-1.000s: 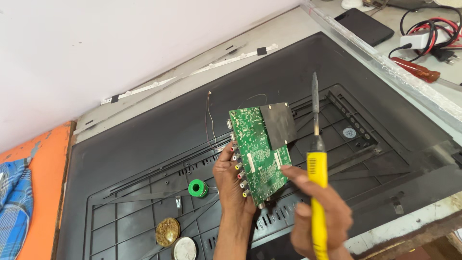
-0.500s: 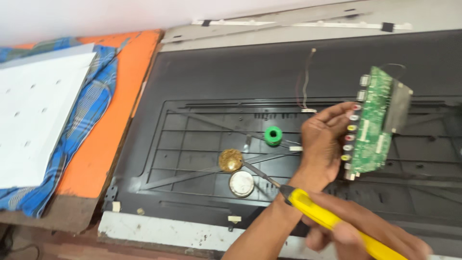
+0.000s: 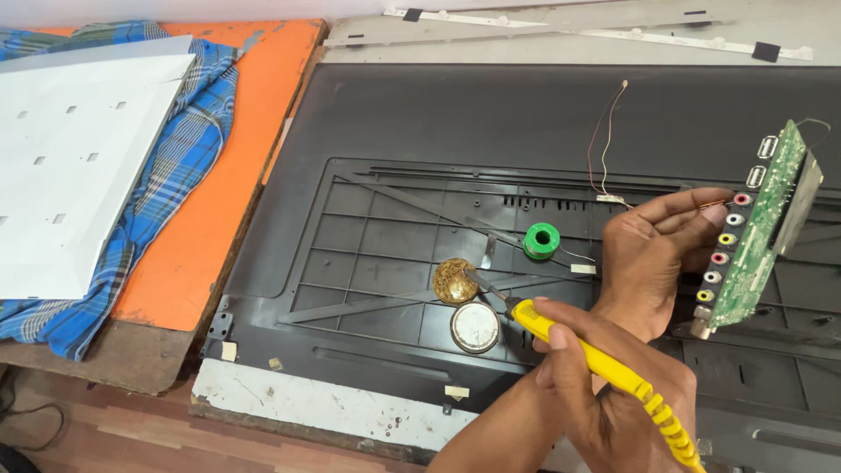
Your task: The person holds a green circuit board and uses a yellow soldering iron to apply solder to various points on the board. They rotate the board to access different sides and continue soldering while handling solder wire.
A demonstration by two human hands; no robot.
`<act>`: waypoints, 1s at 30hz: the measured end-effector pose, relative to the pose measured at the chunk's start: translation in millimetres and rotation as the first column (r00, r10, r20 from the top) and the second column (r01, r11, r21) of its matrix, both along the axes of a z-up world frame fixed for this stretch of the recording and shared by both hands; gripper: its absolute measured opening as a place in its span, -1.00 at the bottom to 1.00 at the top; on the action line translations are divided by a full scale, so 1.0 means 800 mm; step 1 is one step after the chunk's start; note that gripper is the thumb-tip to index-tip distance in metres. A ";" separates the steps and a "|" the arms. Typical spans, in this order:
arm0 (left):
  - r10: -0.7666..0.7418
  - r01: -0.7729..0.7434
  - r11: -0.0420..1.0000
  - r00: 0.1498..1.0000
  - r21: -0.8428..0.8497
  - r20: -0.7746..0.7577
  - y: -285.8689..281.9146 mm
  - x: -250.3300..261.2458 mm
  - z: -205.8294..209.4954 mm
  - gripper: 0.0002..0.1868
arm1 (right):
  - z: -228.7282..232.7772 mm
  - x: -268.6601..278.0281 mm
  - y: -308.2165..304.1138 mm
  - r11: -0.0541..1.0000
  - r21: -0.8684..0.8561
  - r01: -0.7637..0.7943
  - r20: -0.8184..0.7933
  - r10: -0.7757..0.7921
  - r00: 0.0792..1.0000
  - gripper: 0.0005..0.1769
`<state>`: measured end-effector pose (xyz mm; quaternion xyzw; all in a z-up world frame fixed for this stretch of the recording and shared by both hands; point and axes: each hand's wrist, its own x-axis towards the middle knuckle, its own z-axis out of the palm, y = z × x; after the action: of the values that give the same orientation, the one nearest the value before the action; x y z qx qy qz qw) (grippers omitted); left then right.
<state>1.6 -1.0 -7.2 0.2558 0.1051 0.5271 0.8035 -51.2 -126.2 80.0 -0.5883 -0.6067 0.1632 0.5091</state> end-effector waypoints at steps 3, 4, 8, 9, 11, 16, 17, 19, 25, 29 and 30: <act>0.026 -0.026 1.000 0.999 -0.002 -0.044 0.000 0.002 0.003 -0.83 | -0.006 0.003 -0.001 1.000 -0.028 0.009 -0.008 -0.009 1.000 -0.76; 0.027 -0.027 1.000 0.999 -0.001 -0.038 0.000 0.001 0.006 -0.82 | -0.008 0.002 -0.001 0.999 -0.045 0.009 -0.016 -0.010 1.000 -0.76; 0.024 -0.026 0.999 0.999 -0.045 -0.044 -0.001 -0.009 0.014 -0.79 | -0.015 0.009 -0.006 1.000 -0.016 -0.012 -0.083 0.011 0.996 -0.74; 0.003 -0.005 0.998 0.999 -0.066 -0.040 -0.001 -0.003 0.017 -0.77 | -0.018 0.024 -0.014 1.000 0.002 -0.012 -0.136 0.012 0.991 -0.72; 0.019 -0.027 0.994 0.997 -0.101 -0.081 0.002 -0.002 0.014 -0.76 | -0.028 0.073 -0.037 0.991 -0.125 -0.047 -0.210 0.020 0.978 -0.64; 0.030 -0.046 0.991 0.991 -0.123 -0.129 0.010 -0.002 0.019 -0.77 | -0.084 0.216 -0.079 0.933 0.178 0.312 -0.610 -0.144 0.779 -0.67; 0.035 -0.057 0.988 0.988 -0.143 -0.153 0.008 -0.004 0.021 -0.76 | -0.095 0.238 -0.080 0.896 0.217 0.388 -0.637 -0.171 0.751 -0.67; 0.038 -0.068 0.985 0.983 -0.160 -0.182 0.006 -0.004 0.027 -0.74 | -0.109 0.271 -0.071 0.801 0.300 0.518 -0.690 -0.193 0.698 -0.67; 0.067 -0.097 0.983 0.979 -0.155 -0.192 0.007 -0.005 0.027 -0.66 | -0.102 0.294 -0.038 0.777 0.329 0.537 -0.746 -0.135 0.652 -0.62; 0.087 -0.110 0.986 0.980 -0.123 -0.181 0.009 -0.005 0.019 -0.67 | -0.099 0.294 -0.038 0.794 0.091 0.601 -0.689 -0.385 0.614 -0.57; 0.095 -0.119 0.985 0.979 -0.128 -0.182 0.009 -0.006 0.018 -0.69 | -0.103 0.294 -0.037 0.794 0.119 0.596 -0.719 -0.345 0.603 -0.56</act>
<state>-3.1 6.3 7.4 0.2389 0.2254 0.5365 0.7774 184.1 -156.0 -2.2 -0.5310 -0.2224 0.1088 0.8104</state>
